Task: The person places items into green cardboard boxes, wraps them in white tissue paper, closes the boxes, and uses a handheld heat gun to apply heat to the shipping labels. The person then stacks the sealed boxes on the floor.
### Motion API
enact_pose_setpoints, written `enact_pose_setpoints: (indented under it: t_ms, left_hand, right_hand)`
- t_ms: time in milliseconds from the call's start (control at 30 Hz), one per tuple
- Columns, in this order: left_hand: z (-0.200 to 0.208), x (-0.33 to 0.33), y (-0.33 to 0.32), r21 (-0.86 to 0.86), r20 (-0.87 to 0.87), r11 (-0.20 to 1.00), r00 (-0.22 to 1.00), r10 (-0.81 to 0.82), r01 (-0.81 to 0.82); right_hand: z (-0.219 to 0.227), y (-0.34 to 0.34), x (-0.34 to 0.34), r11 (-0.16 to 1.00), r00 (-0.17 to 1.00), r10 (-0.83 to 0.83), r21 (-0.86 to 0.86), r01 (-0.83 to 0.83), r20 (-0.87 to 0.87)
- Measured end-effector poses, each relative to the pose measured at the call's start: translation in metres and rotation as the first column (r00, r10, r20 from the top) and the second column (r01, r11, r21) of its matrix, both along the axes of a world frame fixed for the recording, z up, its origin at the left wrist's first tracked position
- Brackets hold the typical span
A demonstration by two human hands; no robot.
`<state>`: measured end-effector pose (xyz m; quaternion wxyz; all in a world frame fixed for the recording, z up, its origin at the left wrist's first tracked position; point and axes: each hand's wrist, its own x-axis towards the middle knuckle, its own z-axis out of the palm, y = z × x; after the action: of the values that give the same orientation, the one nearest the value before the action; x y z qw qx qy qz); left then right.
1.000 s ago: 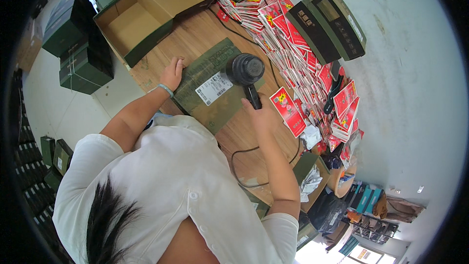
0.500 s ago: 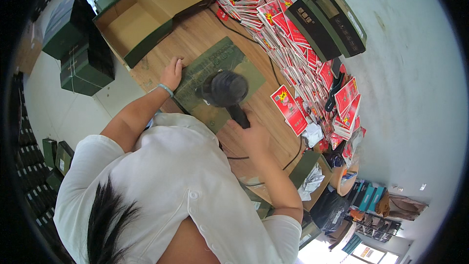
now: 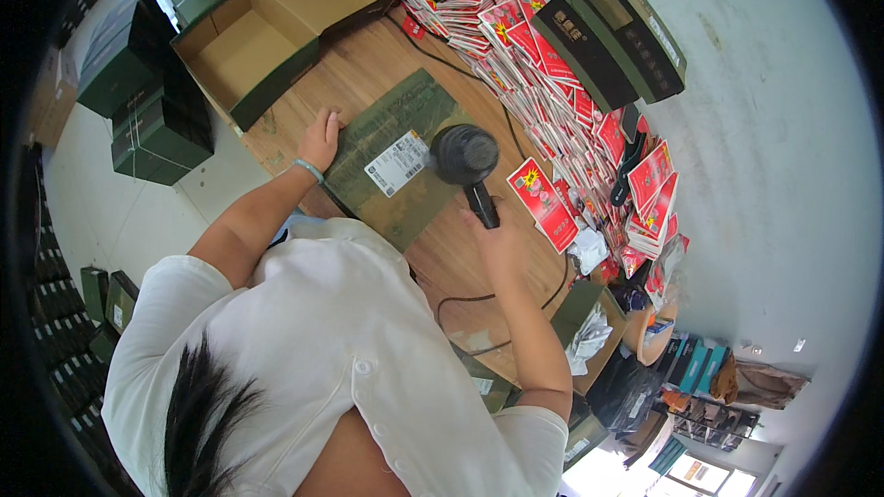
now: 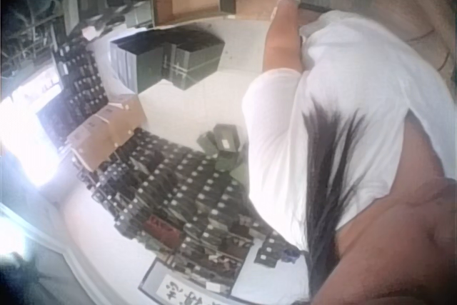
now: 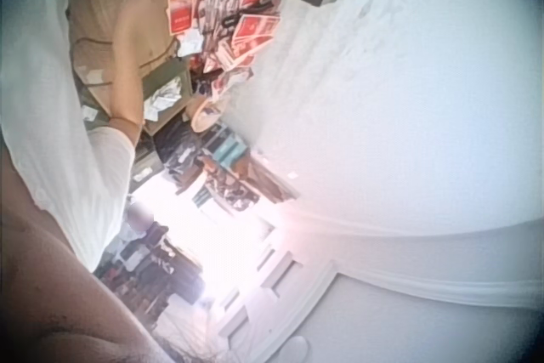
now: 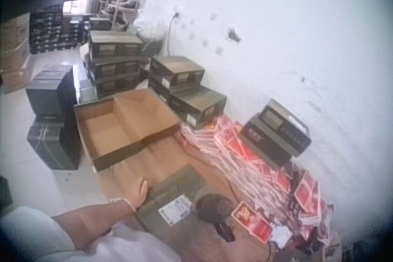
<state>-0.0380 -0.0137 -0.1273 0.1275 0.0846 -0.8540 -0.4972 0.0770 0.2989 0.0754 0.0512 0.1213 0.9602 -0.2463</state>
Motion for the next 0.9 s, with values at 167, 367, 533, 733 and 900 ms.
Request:
enact_pose_setpoints:
  t_ms: [167, 367, 533, 733, 900]
  left_hand:
    - [0.014, 0.003, 0.0, -0.048, 0.085, 0.999, 0.996, -0.016, 0.021]
    - [0.014, 0.004, -0.001, -0.014, 0.069, 1.0, 0.997, -0.019, 0.02]
    - [0.008, 0.003, 0.0, 0.023, 0.034, 0.999, 0.999, -0.024, 0.023]
    - [0.001, 0.001, -0.001, 0.087, 0.009, 0.995, 0.999, -0.042, 0.041]
    - [0.0, -0.002, 0.0, 0.105, 0.005, 0.992, 0.997, -0.076, 0.075]
  right_hand:
    - [0.003, -0.016, -0.02, 0.998, 0.998, -0.063, 0.019, 0.062, 0.021]
    - [-0.005, -0.014, -0.015, 0.994, 0.994, 0.11, 0.005, -0.11, -0.028]
    - [0.006, -0.02, 0.004, 0.996, 0.996, 0.084, -0.022, -0.085, -0.014]
    - [-0.008, -0.002, 0.013, 0.996, 0.999, -0.032, -0.078, 0.032, 0.004]
    - [-0.043, 0.029, 0.023, 0.94, 0.982, -0.189, -0.283, 0.189, 0.028]
